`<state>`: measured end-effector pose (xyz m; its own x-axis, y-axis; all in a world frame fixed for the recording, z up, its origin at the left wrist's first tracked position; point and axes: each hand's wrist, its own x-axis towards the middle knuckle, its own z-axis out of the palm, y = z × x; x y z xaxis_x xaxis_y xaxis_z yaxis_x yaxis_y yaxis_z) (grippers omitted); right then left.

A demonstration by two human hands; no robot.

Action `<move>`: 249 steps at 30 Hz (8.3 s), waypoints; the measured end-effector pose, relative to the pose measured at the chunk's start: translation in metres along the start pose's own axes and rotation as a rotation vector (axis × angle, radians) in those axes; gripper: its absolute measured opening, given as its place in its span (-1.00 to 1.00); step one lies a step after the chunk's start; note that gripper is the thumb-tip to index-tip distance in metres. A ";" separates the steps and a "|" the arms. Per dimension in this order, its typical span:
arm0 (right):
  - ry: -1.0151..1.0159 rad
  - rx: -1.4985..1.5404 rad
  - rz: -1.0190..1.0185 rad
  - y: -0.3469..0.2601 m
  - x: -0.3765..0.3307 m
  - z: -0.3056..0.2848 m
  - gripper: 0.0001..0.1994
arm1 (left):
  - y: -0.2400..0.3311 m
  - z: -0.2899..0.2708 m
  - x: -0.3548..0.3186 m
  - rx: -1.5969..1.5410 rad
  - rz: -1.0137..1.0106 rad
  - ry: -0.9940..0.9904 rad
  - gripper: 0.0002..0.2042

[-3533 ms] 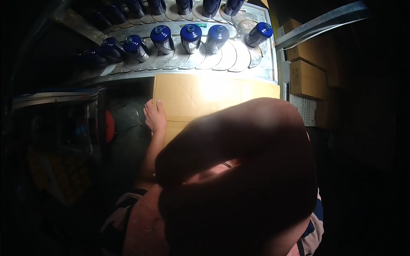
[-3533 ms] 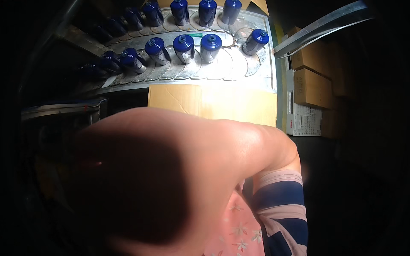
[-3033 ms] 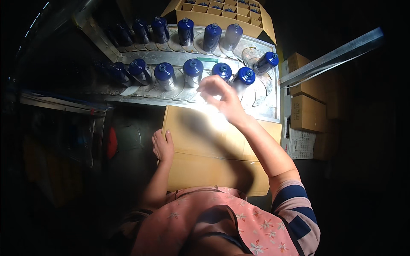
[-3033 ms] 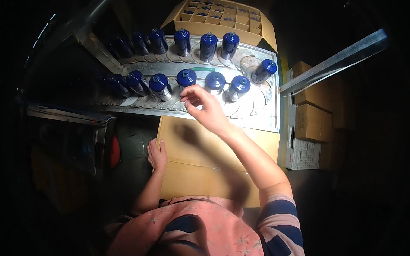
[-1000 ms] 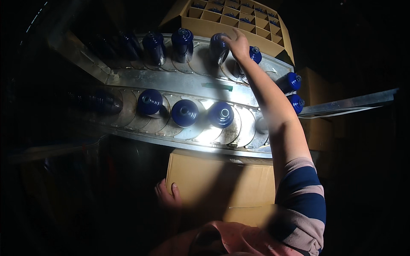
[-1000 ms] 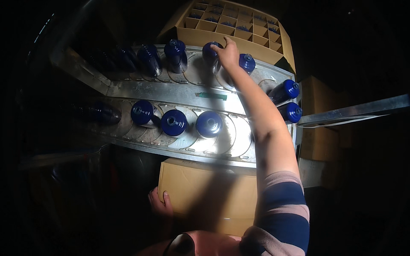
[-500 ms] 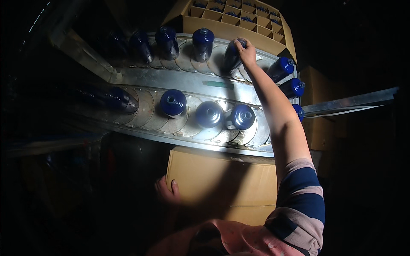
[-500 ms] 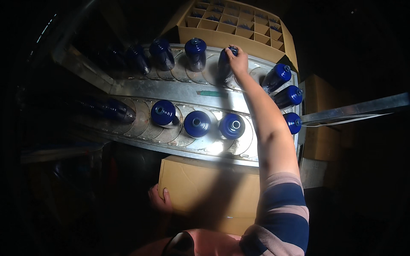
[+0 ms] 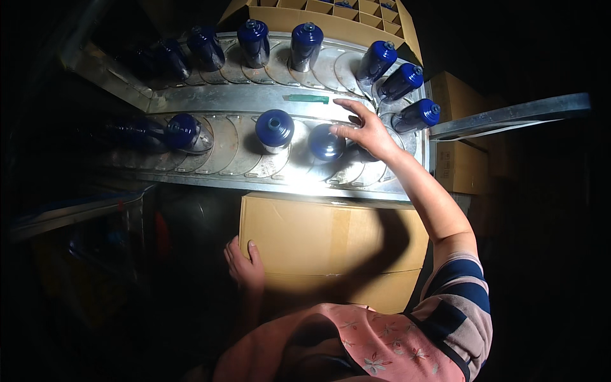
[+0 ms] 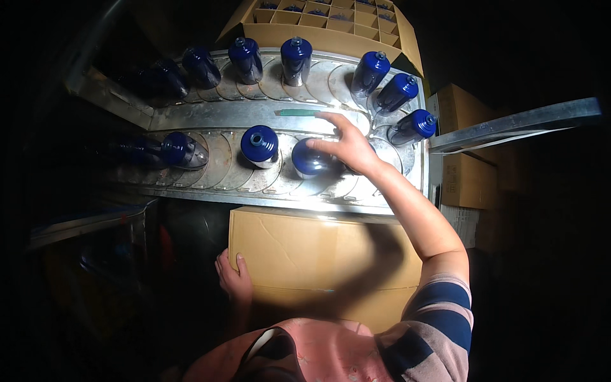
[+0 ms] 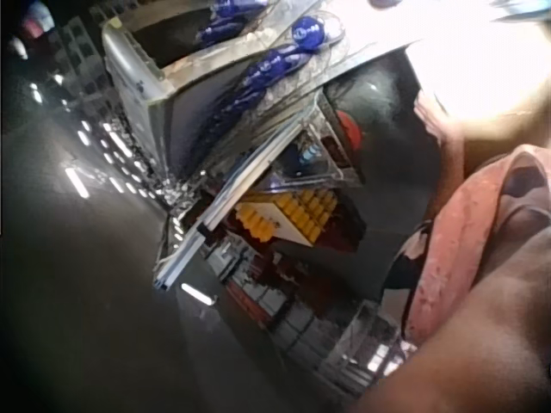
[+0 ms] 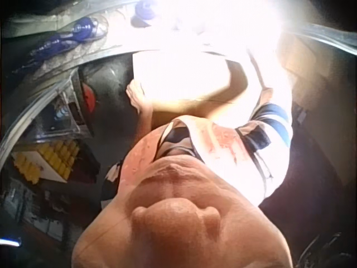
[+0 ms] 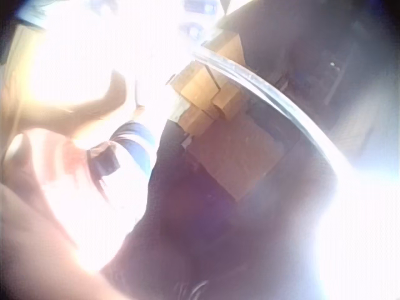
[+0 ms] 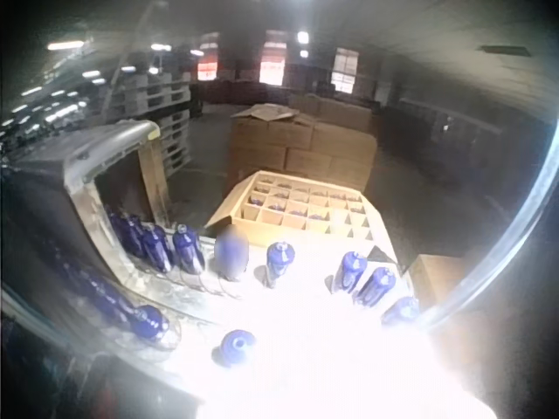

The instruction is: The person picks up a cardboard box and places it on a conveyor belt. They then open the box and begin placing blue cans from the conveyor belt into the box one by one until the box is full.

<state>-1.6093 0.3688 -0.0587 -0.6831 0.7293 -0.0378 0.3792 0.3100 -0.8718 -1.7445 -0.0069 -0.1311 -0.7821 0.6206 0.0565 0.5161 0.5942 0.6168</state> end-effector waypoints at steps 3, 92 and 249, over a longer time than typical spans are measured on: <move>0.231 -0.174 -0.242 0.008 -0.055 -0.007 -0.43 | 0.002 0.002 -0.009 0.034 0.048 0.016 -0.71; -0.131 -0.292 -0.140 -0.026 0.113 0.039 -0.62 | -0.044 -0.040 0.009 0.050 -0.058 -0.051 -0.61; 0.658 0.711 0.140 0.229 -0.415 -0.114 -0.51 | 0.026 -0.027 -0.049 -1.193 -0.144 -0.050 -0.63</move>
<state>-1.1675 0.2068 -0.1866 -0.0941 0.9930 -0.0714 -0.1821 -0.0876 -0.9794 -1.7018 -0.0355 -0.0963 -0.7780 0.6223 -0.0866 -0.2437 -0.1718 0.9545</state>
